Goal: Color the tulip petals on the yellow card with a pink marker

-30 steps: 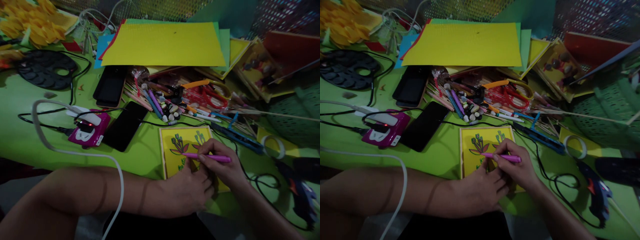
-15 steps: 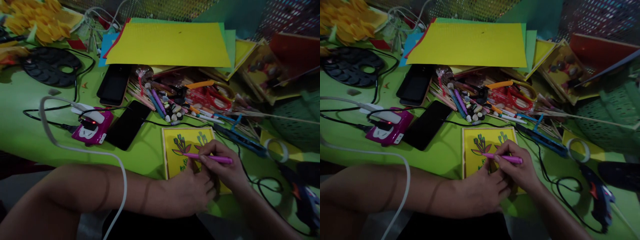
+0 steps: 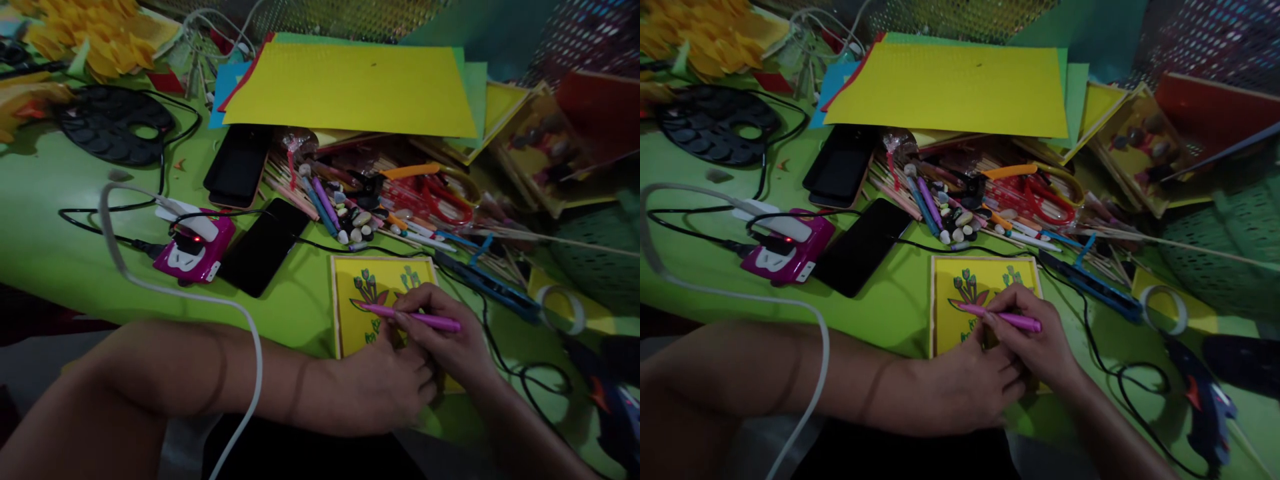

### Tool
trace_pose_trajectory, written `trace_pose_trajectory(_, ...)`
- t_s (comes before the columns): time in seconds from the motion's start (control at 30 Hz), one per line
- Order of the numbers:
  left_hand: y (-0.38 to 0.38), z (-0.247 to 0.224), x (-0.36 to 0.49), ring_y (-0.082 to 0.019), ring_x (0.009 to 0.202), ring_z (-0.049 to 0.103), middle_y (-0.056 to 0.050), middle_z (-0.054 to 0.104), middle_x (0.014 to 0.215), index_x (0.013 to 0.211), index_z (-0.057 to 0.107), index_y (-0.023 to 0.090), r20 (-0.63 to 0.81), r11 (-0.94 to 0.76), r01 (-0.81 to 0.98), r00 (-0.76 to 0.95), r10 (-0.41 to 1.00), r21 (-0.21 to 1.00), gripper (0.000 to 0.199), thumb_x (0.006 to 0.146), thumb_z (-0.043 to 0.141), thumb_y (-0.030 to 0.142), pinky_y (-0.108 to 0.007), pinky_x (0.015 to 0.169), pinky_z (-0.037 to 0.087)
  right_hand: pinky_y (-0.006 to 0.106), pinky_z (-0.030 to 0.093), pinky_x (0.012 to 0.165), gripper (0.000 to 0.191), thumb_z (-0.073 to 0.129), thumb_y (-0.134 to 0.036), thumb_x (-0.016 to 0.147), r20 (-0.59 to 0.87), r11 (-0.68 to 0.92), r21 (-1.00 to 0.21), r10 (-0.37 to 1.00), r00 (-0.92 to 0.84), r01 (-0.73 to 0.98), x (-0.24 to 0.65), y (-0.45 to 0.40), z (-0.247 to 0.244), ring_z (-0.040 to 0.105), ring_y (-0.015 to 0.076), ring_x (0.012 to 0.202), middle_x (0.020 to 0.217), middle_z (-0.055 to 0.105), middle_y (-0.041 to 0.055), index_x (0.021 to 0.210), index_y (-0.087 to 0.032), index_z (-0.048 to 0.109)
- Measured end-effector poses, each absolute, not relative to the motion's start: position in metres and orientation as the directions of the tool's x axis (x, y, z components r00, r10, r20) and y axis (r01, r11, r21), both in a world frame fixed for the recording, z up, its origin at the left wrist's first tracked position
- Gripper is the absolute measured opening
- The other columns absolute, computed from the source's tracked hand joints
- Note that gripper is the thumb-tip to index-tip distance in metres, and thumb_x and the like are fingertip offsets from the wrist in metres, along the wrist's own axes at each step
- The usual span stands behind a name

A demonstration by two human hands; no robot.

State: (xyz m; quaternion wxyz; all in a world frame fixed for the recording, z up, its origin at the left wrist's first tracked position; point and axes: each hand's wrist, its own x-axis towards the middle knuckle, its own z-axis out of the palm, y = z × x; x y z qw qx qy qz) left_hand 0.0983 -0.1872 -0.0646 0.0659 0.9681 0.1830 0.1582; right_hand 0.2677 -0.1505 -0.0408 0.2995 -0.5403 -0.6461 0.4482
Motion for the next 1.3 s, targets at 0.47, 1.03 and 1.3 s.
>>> trace_pose_trajectory(0.47, -0.189, -0.07, 0.101, -0.03, 0.123, 0.064, -0.015, 0.072, 0.128, 0.125, 0.074, 0.018, 0.313, -0.927, 0.319, 0.875, 0.368, 0.199, 0.03, 0.1, 0.057, 0.024, -0.052, 0.095, 0.059, 0.025, 0.062, 0.067, 0.013, 0.083, -0.031, 0.087, -0.088, 0.028, -0.906, 0.963, -0.253, 0.423, 0.262, -0.149, -0.041, 0.076, 0.0183, 0.077, 0.086, 0.076, 0.0019, 0.088, -0.025, 0.071)
trace_pose_trajectory(1.03, -0.188, -0.069, 0.101, -0.03, 0.122, 0.063, -0.015, 0.071, 0.131, 0.127, 0.073, 0.018, 0.316, -0.926, 0.336, 0.872, 0.375, 0.172, 0.032, 0.102, 0.055, 0.026, -0.053, 0.096, 0.056, 0.023, 0.057, 0.06, 0.014, 0.081, -0.032, 0.09, -0.081, 0.036, -0.905, 0.964, -0.254, 0.424, 0.267, -0.15, -0.043, 0.07, 0.0155, 0.066, 0.078, 0.072, 0.0006, 0.086, -0.023, 0.071)
trace_pose_trajectory(1.3, -0.19, -0.072, 0.103, -0.031, 0.128, 0.059, -0.015, 0.068, 0.137, 0.134, 0.069, 0.016, 0.28, -0.926, 0.329, 0.886, 0.371, 0.186, 0.037, 0.104, 0.053, 0.028, -0.05, 0.093, 0.056, 0.024, 0.051, 0.057, 0.01, 0.077, -0.026, 0.091, -0.085, 0.049, -0.886, 0.961, -0.264, 0.462, 0.276, -0.151, -0.042, 0.065, 0.0156, 0.064, 0.075, 0.069, -0.0008, 0.083, -0.024, 0.07)
